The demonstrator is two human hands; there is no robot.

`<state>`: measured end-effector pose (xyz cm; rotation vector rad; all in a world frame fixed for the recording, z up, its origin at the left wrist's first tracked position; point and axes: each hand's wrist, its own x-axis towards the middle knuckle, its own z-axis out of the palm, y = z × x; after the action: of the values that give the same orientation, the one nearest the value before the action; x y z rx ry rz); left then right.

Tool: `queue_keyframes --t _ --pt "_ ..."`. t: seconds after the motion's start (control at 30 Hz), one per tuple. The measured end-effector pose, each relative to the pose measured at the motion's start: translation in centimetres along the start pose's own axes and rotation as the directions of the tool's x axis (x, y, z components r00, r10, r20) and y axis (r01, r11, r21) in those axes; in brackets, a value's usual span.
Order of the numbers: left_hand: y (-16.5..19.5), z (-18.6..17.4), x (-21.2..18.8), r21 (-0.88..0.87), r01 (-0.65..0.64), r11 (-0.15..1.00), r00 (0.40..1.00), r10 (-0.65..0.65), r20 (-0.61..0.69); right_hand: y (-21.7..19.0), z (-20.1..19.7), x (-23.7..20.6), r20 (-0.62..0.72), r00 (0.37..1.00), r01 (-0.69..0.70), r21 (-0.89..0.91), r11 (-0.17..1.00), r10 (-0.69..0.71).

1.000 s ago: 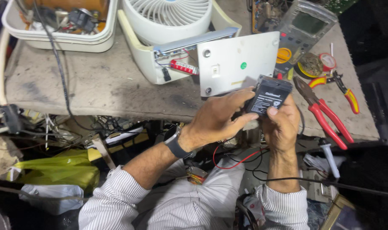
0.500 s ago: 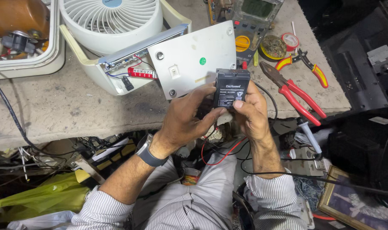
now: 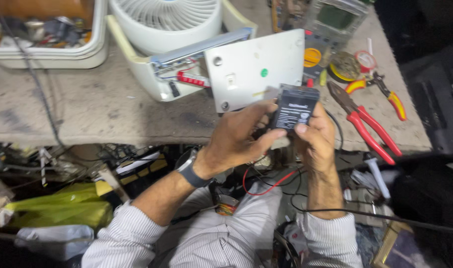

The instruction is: The person works on a disassembled desk fan, handling a battery pack and internal wiring. They attach a white plastic cover to the fan base, then remove it to access the circuitry. The person uses a soldering iron on the wires and later wraps a wire with red electrical tape.

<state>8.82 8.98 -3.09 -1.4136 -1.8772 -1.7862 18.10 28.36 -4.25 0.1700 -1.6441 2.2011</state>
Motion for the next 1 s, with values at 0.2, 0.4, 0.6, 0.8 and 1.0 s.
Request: queue_keyframes --t 0.2,0.4,0.6,0.8,1.0 --pt "-0.3 -0.7 -0.9 0.09 -0.062 0.994 0.996 0.067 -0.051 0.0 0.7 -0.3 0.096 0.995 0.041 0.003 0.999 -0.041" --pt "0.6 -1.0 -0.8 0.002 0.131 0.991 0.991 -0.131 -0.005 0.5 0.8 -0.9 0.113 0.994 0.014 -0.161 0.987 0.004" --pt "2.9 -2.9 -2.8 -0.004 -0.173 0.985 0.975 0.171 -0.139 -0.2 1.6 -1.3 0.108 0.989 -0.049 -0.385 0.922 0.098" --pt "4.7 -6.8 -5.3 0.155 -0.152 0.976 0.985 0.161 -0.052 0.4 1.3 -1.1 0.141 0.989 0.006 -0.363 0.932 0.048" --pt "4.0 -15.8 -6.9 0.621 -0.067 0.781 0.929 0.276 -0.248 1.1 0.6 -1.2 0.129 0.991 0.008 -0.392 0.92 0.046"
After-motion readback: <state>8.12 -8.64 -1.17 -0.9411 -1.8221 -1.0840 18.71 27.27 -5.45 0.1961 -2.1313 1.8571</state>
